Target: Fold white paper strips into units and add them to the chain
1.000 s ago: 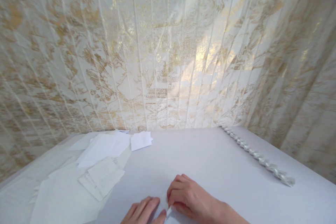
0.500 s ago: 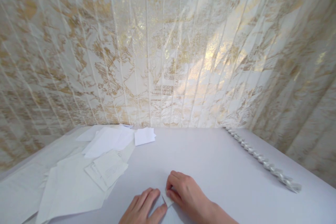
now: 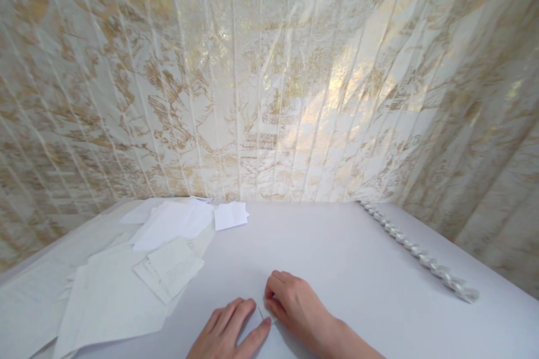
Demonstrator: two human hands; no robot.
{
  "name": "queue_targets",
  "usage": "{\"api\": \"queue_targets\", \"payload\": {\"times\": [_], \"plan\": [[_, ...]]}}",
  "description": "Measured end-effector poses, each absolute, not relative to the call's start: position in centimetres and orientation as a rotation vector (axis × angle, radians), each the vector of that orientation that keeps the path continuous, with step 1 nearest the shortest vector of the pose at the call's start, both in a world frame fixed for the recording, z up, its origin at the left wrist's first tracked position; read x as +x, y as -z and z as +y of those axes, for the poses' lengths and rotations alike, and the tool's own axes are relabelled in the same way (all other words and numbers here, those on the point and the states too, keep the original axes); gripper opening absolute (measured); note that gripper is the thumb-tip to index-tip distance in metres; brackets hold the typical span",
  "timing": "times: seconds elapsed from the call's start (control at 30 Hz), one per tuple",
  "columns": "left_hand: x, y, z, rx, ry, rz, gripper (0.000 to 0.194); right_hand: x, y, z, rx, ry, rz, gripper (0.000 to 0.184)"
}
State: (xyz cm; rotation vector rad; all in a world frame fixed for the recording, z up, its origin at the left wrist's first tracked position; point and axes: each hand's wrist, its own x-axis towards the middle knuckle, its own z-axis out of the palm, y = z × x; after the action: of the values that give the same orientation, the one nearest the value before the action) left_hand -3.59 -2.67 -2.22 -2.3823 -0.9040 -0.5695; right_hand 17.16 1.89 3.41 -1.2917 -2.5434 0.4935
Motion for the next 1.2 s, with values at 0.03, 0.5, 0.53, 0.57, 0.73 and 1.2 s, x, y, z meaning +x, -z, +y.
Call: {"api": "queue_targets", "payload": {"times": [0.03,0.5,0.53,0.57,0.73,1.2], "plan": [[-3.5,2.5,-2.6,-2.352,0.635,-0.901,0.031,17.2,-3.4,1.9,-1.295,-0.496,-2.541,0.016],[-2.9,3.6,-2.8,-2.433,0.614,-0.977,0.053,18.3,-3.4,1.4,-1.130,-0.799,-2.401,0.034],[-2.9,3.1,-2.9,-2.434,0.603,-0.972,0.053,18.7,-3.5,1.4,-1.092,-0.856,-2.377,0.038],[-2.9,2.6,-3.0,-2.437,0.584,-0.962,0.053,19.0,-3.5,1.5,-1.063,-0.896,-2.365,0.042],[-3.1,2.7,-3.1,-2.472,0.511,-1.024,0.048,20.1,-3.6,2.2,-1.023,-1.026,-2.363,0.063],[-3.1,5.3,-2.8,-2.355,0.756,-0.996,0.045,20.3,-4.0,1.7,-1.018,-1.099,-2.276,0.061]]}}
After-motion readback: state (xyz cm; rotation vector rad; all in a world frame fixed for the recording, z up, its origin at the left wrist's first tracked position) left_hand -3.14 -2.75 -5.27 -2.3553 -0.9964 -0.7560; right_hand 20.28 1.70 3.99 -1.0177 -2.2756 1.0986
